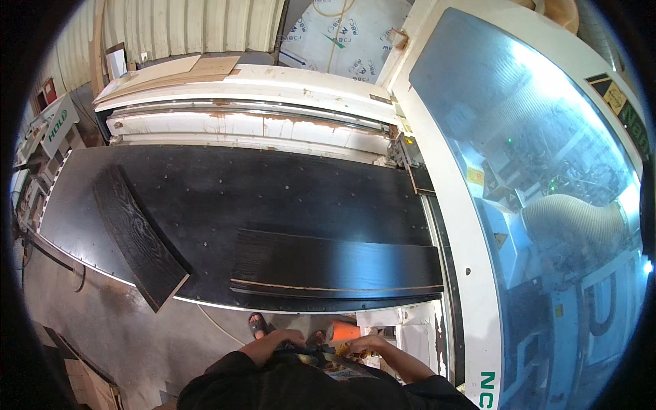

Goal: The person uses a small yellow-handled tool to pry strips off dark wooden boards and positions them on a machine table before moving and stacking the finished parts.

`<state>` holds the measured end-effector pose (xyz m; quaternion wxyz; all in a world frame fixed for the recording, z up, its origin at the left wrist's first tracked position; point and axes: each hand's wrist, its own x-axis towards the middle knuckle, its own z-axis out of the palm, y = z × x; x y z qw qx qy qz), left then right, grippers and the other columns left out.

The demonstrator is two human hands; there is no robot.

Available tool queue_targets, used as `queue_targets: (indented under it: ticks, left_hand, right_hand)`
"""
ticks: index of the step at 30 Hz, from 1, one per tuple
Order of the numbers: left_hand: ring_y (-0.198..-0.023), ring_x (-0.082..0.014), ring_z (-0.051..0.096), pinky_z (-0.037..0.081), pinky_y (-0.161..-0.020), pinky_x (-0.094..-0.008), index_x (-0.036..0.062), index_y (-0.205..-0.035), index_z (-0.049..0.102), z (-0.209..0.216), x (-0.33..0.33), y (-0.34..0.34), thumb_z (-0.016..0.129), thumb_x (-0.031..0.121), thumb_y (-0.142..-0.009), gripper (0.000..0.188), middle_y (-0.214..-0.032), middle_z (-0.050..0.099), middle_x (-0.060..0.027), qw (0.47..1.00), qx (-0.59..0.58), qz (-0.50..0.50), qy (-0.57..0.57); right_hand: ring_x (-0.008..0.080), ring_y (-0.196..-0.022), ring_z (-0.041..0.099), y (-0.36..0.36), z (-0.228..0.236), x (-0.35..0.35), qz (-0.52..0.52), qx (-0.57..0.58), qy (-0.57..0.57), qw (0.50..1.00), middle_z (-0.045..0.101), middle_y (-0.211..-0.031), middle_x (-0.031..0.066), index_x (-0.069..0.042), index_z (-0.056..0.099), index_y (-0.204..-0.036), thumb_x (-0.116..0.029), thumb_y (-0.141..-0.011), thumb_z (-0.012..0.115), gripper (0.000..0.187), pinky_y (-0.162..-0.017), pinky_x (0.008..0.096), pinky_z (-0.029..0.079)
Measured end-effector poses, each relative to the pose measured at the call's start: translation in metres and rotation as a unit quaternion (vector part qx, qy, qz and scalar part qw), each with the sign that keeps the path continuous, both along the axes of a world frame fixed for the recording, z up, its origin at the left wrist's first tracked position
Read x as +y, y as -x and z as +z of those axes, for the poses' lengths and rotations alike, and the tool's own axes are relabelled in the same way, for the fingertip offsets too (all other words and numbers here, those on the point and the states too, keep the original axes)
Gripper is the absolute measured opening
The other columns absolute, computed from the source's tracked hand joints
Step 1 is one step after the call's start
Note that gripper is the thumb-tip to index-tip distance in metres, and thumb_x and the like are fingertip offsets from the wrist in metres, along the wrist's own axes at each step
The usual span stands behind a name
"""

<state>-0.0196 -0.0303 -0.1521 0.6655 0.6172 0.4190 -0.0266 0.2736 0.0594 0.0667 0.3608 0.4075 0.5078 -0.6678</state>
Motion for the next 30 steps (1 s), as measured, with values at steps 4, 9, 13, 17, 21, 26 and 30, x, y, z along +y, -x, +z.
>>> queue_targets:
  ticks: [4, 9, 13, 17, 21, 26, 30]
  left_hand:
    - [-0.092, -0.0301, 0.067, 0.051, -0.082, -0.0464, 0.0036, -0.109, 0.074, 0.008, -0.005, 0.032, 0.065, 0.051, -0.089, 0.052, -0.101, 0.074, -0.0132, 0.994, 0.095, 0.060, -0.009]
    - [-0.105, -0.0306, 0.063, 0.047, -0.094, -0.0474, 0.0007, -0.112, 0.072, 0.006, -0.038, 0.089, 0.063, 0.049, -0.089, 0.054, -0.109, 0.071, -0.0158, 0.974, 0.196, 0.096, -0.064]
    - [-0.101, -0.0321, 0.063, 0.046, -0.092, -0.0488, -0.0011, -0.105, 0.072, -0.010, -0.050, 0.092, 0.062, 0.043, -0.087, 0.049, -0.103, 0.070, -0.0189, 0.968, 0.151, 0.171, -0.109]
    - [-0.103, -0.0366, 0.066, 0.050, -0.091, -0.0478, 0.0031, -0.102, 0.075, -0.045, -0.067, 0.104, 0.057, 0.042, -0.090, 0.044, -0.106, 0.072, -0.0190, 0.957, 0.137, 0.217, -0.132]
    - [-0.104, -0.0380, 0.067, 0.051, -0.090, -0.0496, 0.0053, -0.099, 0.076, -0.022, -0.061, 0.107, 0.052, 0.046, -0.092, 0.048, -0.109, 0.073, -0.0191, 0.966, 0.161, 0.163, -0.118]
    - [-0.111, -0.0361, 0.065, 0.048, -0.098, -0.0472, 0.0060, -0.104, 0.075, -0.010, -0.063, 0.120, 0.051, 0.045, -0.093, 0.047, -0.116, 0.072, -0.0183, 0.966, 0.174, 0.154, -0.110]
    - [-0.116, -0.0367, 0.063, 0.045, -0.104, -0.0451, 0.0054, -0.105, 0.075, -0.019, -0.059, 0.137, 0.054, 0.045, -0.091, 0.047, -0.119, 0.071, -0.0189, 0.970, 0.141, 0.182, -0.076]
  right_hand:
    - [0.0092, -0.058, 0.055, 0.010, -0.021, 0.006, 0.083, -0.021, 0.037, 0.996, 0.056, -0.072, -0.0043, -0.014, 0.064, -0.099, -0.034, -0.092, 0.061, 0.022, -0.047, 0.0251, 0.036]
    - [0.0172, -0.061, 0.059, 0.014, -0.084, 0.006, 0.097, 0.084, 0.029, 0.991, 0.062, -0.081, 0.0048, -0.010, 0.062, -0.095, -0.036, -0.092, 0.064, 0.026, -0.050, 0.0323, 0.046]
    - [0.0207, -0.064, 0.060, -0.006, -0.173, 0.022, -0.046, 0.051, 0.237, 0.969, 0.062, -0.082, 0.0085, -0.008, 0.061, -0.097, -0.034, -0.088, 0.066, 0.028, -0.054, 0.0347, 0.049]
    - [0.0163, -0.055, 0.048, 0.047, -0.162, 0.031, 0.248, 0.030, 0.083, 0.965, 0.051, -0.072, 0.0013, -0.014, 0.058, -0.105, -0.023, -0.084, 0.064, 0.023, -0.048, 0.0327, 0.039]
    - [0.0181, -0.051, 0.052, 0.099, -0.140, 0.023, 0.333, 0.046, 0.095, 0.937, 0.055, -0.064, 0.0051, -0.011, 0.063, -0.092, -0.014, -0.079, 0.065, 0.013, -0.043, 0.0342, 0.040]
    - [0.0225, -0.054, 0.061, 0.137, -0.083, 0.026, 0.414, 0.006, 0.019, 0.910, 0.063, -0.066, 0.0116, -0.004, 0.061, -0.074, -0.020, -0.081, 0.065, 0.018, -0.045, 0.0356, 0.045]
    - [0.0223, -0.049, 0.052, 0.138, -0.078, 0.031, 0.402, 0.038, 0.016, 0.915, 0.056, -0.060, 0.0091, -0.007, 0.055, -0.065, -0.021, -0.081, 0.064, 0.024, -0.044, 0.0371, 0.041]
